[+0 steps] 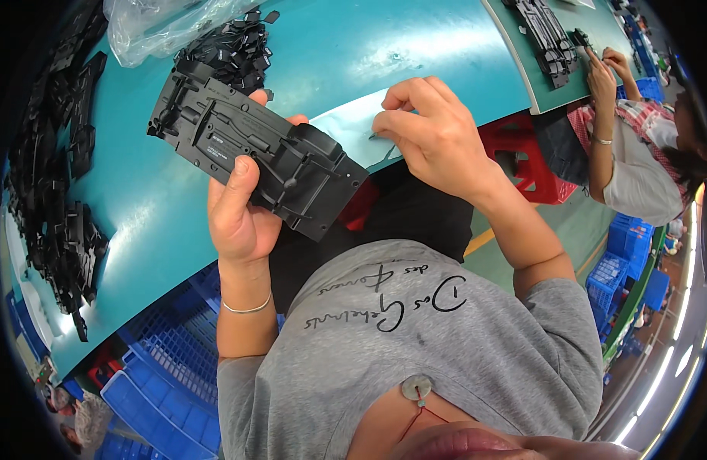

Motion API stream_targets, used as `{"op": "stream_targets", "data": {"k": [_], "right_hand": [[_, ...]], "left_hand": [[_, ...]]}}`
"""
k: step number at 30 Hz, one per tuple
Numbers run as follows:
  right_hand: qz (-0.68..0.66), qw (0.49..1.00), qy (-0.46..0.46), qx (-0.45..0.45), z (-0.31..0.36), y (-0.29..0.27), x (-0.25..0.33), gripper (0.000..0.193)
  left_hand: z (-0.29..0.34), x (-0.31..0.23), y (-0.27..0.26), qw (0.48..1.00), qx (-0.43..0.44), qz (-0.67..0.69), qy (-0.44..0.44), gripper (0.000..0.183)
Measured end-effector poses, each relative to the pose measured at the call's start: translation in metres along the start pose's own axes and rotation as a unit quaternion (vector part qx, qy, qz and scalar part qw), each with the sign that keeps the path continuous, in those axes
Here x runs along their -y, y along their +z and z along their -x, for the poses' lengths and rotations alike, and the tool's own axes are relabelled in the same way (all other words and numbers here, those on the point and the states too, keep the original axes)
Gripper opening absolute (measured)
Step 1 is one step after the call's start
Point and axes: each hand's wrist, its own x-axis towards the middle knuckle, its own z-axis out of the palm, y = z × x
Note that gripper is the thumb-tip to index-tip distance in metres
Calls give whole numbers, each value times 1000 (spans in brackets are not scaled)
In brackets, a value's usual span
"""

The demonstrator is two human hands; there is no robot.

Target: The person assembles toy car chassis parts by picking up small plastic pieces, dabbing them in glue on a paper pad, and attaching them onto the chassis by hand, then adds glue from a squeeze bottle onto the pad.

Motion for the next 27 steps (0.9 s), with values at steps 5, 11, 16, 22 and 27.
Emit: {"op": "stream_targets", "data": {"k": [5,11,16,22,27], "right_hand": [[-19,1000,16,-2,0,-1,0,9],[-125,986,110,-19,-5,-20,1,6],[-640,673,371,1,1,-32,-16,10],[-795,471,383,-22,7,-18,-18,8],[-811,452,371,-10,9,-19,-16,10]], "left_hand": [[-1,-2,-1,1000,20,4,-23,59],[0,-1,-2,999,26,4,-18,60],[-1,0,3,999,31,-18,0,63],[1,-2,0,999,24,-32,-3,68],[0,0,2,999,20,-34,0,65]]}}
